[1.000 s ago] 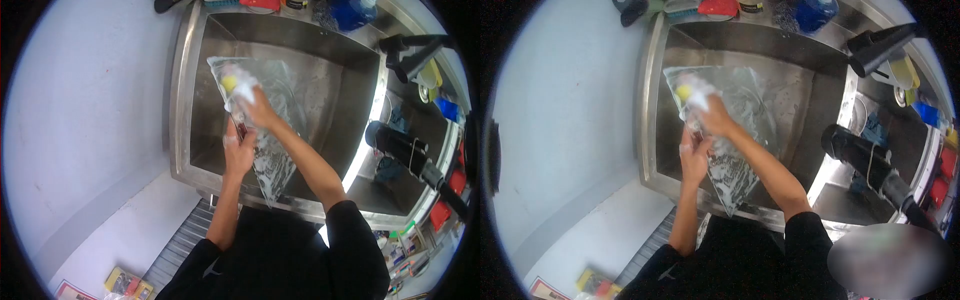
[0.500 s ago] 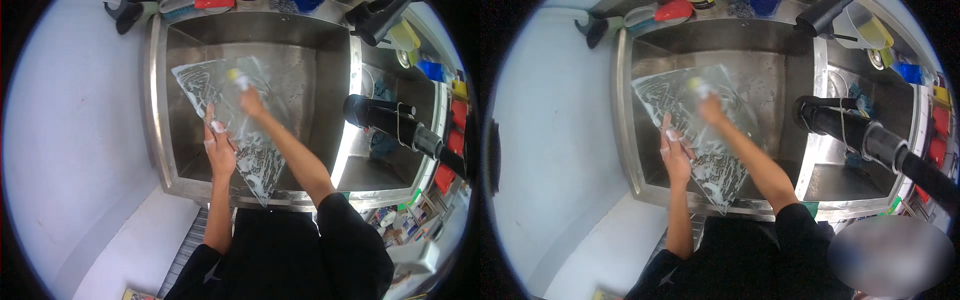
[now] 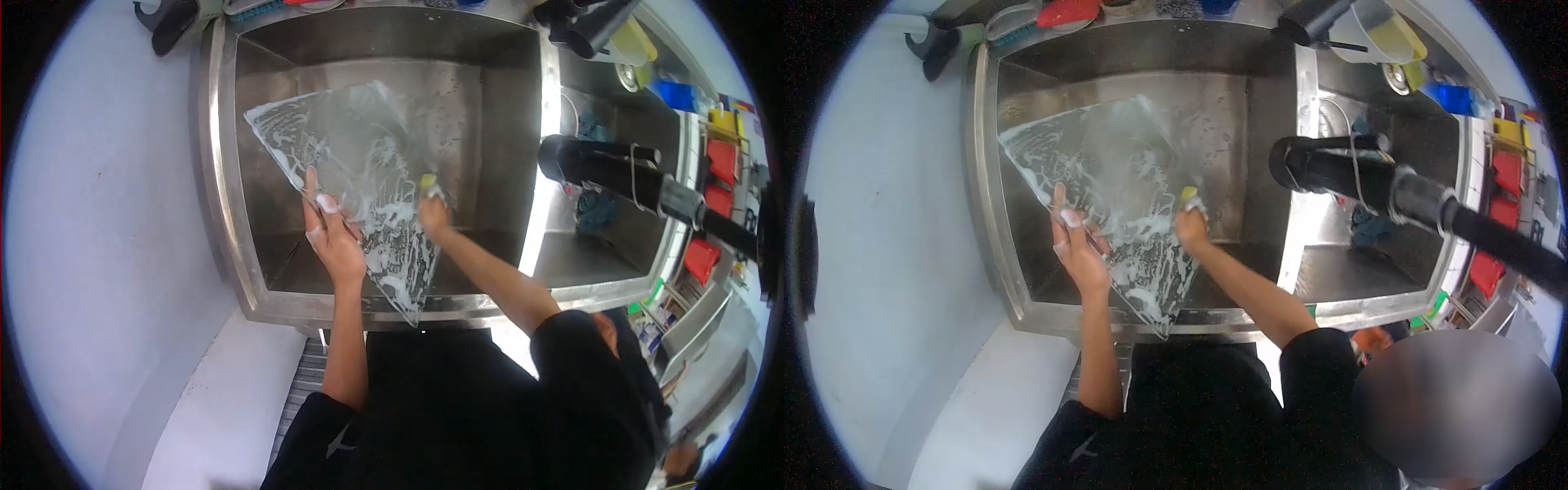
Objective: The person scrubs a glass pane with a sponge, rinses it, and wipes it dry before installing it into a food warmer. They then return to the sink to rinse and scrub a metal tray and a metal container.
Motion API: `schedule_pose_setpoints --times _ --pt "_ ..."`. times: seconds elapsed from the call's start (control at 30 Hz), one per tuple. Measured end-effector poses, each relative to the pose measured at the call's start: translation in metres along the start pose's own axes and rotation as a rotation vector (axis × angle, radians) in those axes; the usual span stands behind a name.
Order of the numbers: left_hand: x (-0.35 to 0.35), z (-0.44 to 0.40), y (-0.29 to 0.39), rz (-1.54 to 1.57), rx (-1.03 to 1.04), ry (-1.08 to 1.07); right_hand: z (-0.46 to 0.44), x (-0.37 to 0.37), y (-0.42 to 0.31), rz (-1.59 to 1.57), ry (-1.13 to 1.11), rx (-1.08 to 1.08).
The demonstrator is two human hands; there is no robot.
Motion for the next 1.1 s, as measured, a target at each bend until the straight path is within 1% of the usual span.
schedule_pose_setpoints --times 0.07,0.1,0.13,0.2,0.23,0.27,0.33,0.37,0.4,0.47,0.5,0.53,0.6,0.67,0.7,0.73,0.77,0.8,0.87,0.9,0.97,1.03,1.1 --pt "0.000 0.001 0.003 0.015 -0.005 0.019 0.070 0.013 -0.022 0.178 -0.090 -0.281" --pt "0.000 0.000 0.000 0.019 -0.008 0.021 0.104 0.007 -0.065 0.041 0.026 -0.664" --pt "-0.004 0.001 -0.004 0.045 -0.030 0.024 0.130 0.004 -0.093 -0.109 0.141 -1.038" --pt "-0.005 0.002 -0.006 0.058 -0.049 0.018 0.043 0.034 -0.091 0.074 0.079 -0.708" --pt "-0.002 0.002 -0.005 0.068 -0.065 0.044 -0.001 0.022 -0.100 -0.008 -0.159 -0.408" --pt "-0.001 0.001 -0.003 0.077 -0.084 0.067 -0.032 0.006 -0.093 -0.088 -0.390 -0.097" --pt "-0.004 0.003 0.001 0.040 -0.064 0.039 -0.047 -0.002 -0.023 -0.040 -0.052 -0.010" --pt "0.001 -0.001 0.001 0.024 -0.037 0.029 -0.018 0.000 -0.008 -0.067 -0.018 -0.035" --pt "0.003 -0.001 0.002 0.030 -0.053 0.042 0.021 0.000 0.010 -0.075 0.009 -0.050" --pt "0.001 -0.002 0.002 0.061 -0.074 -0.011 0.098 0.013 -0.017 -0.054 0.180 -0.719" --pt "-0.001 -0.001 0.000 0.053 -0.085 -0.009 0.118 0.016 -0.052 -0.078 0.146 -0.788" --pt "-0.001 -0.004 -0.001 0.070 -0.081 -0.010 0.117 0.014 -0.084 -0.107 0.115 -0.867" --pt "-0.004 0.003 -0.001 0.076 -0.078 -0.007 0.006 0.031 -0.102 0.117 0.044 -0.530" --pt "-0.005 0.000 -0.010 0.131 -0.109 0.038 -0.034 -0.002 -0.093 -0.090 -0.201 -0.040" --pt "-0.005 -0.001 -0.006 0.121 -0.110 0.020 -0.018 0.001 -0.075 -0.108 -0.200 -0.031" --pt "-0.004 0.001 -0.003 0.103 -0.097 0.023 0.014 0.007 -0.046 0.057 -0.149 -0.183" --pt "-0.002 0.001 -0.004 0.094 -0.080 0.033 0.029 0.010 -0.034 0.231 -0.092 -0.340" --pt "-0.004 -0.002 -0.016 0.104 -0.088 0.034 0.031 0.015 -0.046 0.241 -0.085 -0.335" --pt "-0.010 -0.003 -0.037 0.197 0.034 0.016 0.059 0.040 -0.104 0.124 0.193 -0.841" --pt "-0.009 0.002 -0.031 0.193 0.031 0.027 0.062 0.044 -0.119 0.050 0.327 -1.101" --pt "-0.008 0.003 -0.009 0.121 -0.122 0.030 -0.062 0.050 -0.162 0.010 -0.087 -0.804" --pt "-0.006 0.002 -0.010 0.110 -0.105 0.039 -0.106 0.029 -0.122 -0.204 -0.020 -0.329" --pt "-0.011 0.002 -0.010 0.099 -0.121 0.042 -0.103 0.029 -0.070 0.199 0.074 -0.062"
Point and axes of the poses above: each hand's wrist, its own z-axis away from the middle knuckle, its own x-axis out of the palm, y = z × x, the point moved 2 cm from there along -z, towards the middle knuckle, and after that the axes turned 14 degrees about x, right-handed, at the moved point
